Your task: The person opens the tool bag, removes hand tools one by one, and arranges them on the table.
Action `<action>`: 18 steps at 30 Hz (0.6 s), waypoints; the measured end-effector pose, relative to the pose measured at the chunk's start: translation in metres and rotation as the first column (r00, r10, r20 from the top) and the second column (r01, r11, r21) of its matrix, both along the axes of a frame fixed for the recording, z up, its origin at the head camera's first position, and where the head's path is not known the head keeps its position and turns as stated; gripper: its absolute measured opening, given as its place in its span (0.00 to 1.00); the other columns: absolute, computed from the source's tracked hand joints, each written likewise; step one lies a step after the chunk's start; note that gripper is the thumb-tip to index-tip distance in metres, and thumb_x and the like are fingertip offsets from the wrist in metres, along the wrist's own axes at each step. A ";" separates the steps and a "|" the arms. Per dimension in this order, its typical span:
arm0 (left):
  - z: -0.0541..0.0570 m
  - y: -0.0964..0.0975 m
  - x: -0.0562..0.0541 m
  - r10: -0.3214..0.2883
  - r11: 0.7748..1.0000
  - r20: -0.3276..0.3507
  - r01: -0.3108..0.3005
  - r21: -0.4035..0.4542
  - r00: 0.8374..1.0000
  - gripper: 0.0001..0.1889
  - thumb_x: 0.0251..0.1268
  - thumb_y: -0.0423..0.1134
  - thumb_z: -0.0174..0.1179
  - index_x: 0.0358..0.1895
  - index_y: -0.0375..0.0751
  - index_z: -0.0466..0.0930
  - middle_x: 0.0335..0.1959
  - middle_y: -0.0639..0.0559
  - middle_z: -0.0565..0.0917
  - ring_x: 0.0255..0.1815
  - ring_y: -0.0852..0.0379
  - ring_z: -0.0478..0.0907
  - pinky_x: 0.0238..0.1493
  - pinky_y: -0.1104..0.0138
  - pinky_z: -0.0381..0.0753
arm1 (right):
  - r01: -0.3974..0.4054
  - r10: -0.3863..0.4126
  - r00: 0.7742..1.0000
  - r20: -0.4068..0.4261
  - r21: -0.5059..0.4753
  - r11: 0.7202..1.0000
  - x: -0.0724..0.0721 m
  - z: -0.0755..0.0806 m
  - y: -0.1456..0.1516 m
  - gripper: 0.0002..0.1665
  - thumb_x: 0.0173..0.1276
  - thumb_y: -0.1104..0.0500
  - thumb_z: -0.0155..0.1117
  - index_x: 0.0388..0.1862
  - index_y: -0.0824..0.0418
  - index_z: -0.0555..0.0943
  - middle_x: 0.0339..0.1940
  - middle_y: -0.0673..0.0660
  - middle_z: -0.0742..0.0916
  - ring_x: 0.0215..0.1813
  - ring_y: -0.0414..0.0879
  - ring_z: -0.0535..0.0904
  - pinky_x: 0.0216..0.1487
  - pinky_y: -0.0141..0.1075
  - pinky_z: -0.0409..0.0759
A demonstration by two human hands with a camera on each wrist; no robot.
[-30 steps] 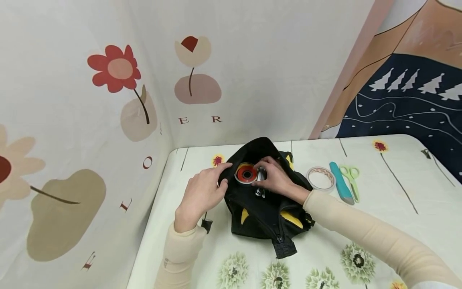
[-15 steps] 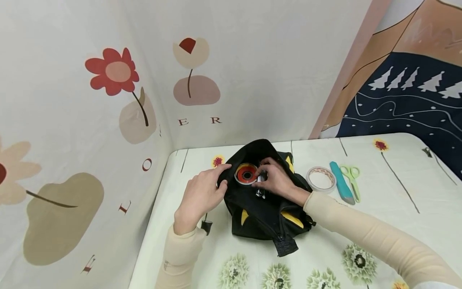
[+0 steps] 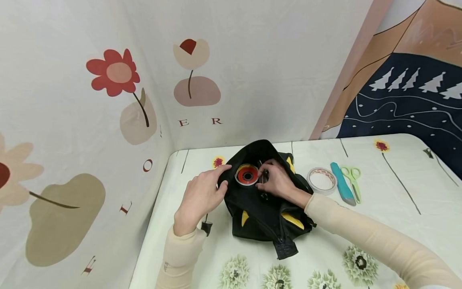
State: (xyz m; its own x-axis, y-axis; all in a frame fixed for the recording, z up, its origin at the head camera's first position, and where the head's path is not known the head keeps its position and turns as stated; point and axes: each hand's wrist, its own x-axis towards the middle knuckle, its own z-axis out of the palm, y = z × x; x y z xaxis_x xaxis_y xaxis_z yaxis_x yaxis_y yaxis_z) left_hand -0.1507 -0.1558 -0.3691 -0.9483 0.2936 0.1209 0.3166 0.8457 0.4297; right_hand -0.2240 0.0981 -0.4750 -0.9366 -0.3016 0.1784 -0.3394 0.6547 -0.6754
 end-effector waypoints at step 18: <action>0.003 -0.001 0.001 0.009 1.000 0.020 -0.009 0.004 1.000 0.26 0.81 0.37 0.62 0.78 0.47 0.80 0.18 0.54 0.71 0.14 0.56 0.61 0.20 0.63 0.57 | 0.014 -0.014 0.989 0.146 0.000 1.000 0.004 0.008 0.007 0.30 0.64 0.70 0.76 0.67 0.65 0.83 0.57 0.67 0.87 0.48 0.57 0.81 0.49 0.50 0.80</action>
